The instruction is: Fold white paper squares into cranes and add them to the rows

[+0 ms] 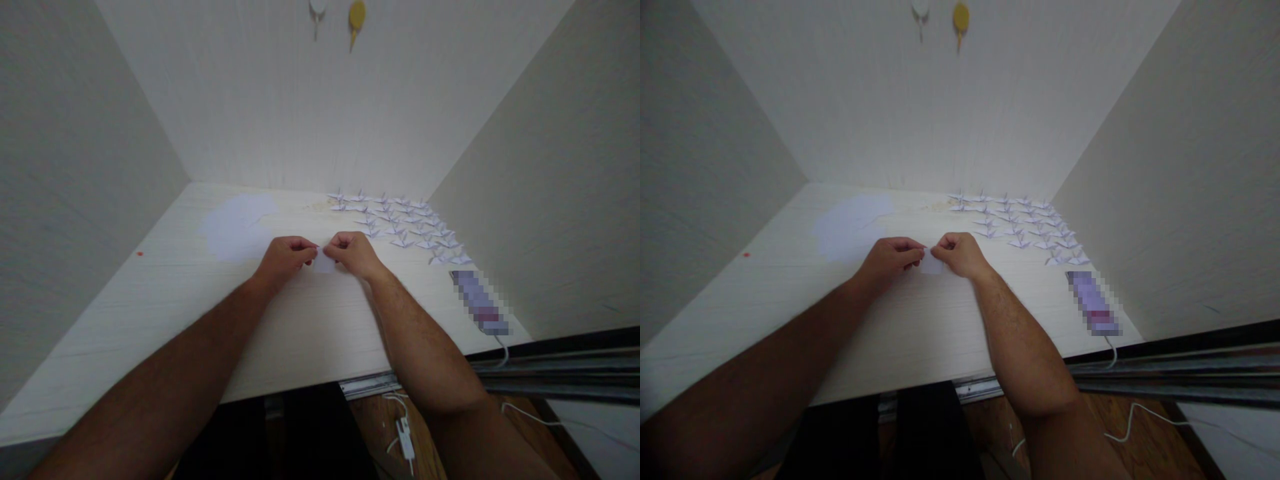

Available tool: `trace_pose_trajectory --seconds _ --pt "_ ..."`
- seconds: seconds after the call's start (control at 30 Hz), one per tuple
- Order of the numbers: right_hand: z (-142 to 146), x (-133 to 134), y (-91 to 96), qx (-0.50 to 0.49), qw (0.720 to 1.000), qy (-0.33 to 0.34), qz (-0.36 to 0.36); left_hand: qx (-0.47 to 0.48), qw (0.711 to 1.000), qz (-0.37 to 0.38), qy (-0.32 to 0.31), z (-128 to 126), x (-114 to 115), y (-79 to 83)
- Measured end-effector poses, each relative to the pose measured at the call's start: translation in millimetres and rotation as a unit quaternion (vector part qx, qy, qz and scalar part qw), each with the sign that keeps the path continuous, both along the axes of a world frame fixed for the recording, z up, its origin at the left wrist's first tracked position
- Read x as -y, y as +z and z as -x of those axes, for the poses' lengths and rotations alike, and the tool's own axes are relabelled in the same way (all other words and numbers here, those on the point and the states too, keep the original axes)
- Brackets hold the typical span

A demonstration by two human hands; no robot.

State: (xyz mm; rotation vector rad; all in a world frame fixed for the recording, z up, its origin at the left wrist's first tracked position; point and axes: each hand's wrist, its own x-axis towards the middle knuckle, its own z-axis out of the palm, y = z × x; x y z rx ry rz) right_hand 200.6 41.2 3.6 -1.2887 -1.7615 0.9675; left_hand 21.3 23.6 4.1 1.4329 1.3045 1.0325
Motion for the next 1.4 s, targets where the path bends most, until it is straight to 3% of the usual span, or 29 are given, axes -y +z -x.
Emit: trace_pose_trajectory --seconds 0.7,0.97,1.2,1.4 --pt "3.7 3.3 2.2 0.012 1.000 -0.009 0.013 -0.047 0.995 -0.062 0.063 -4.4 4.3 5.1" --pt "1.7 5.1 6.8 0.031 0.999 -0.023 -0.027 -0.021 0.992 -0.072 0.098 -7.7 6.3 3.4" --pt "16.9 5.0 0.4 -0.175 0.984 -0.011 0.011 0.027 0.986 -0.106 0.124 -4.5 1.2 -4.8" --pt "22.2 3.9 -4.6 -0.190 0.981 -0.036 0.026 0.032 0.984 -0.118 0.131 -7.0 3.4 -3.9"
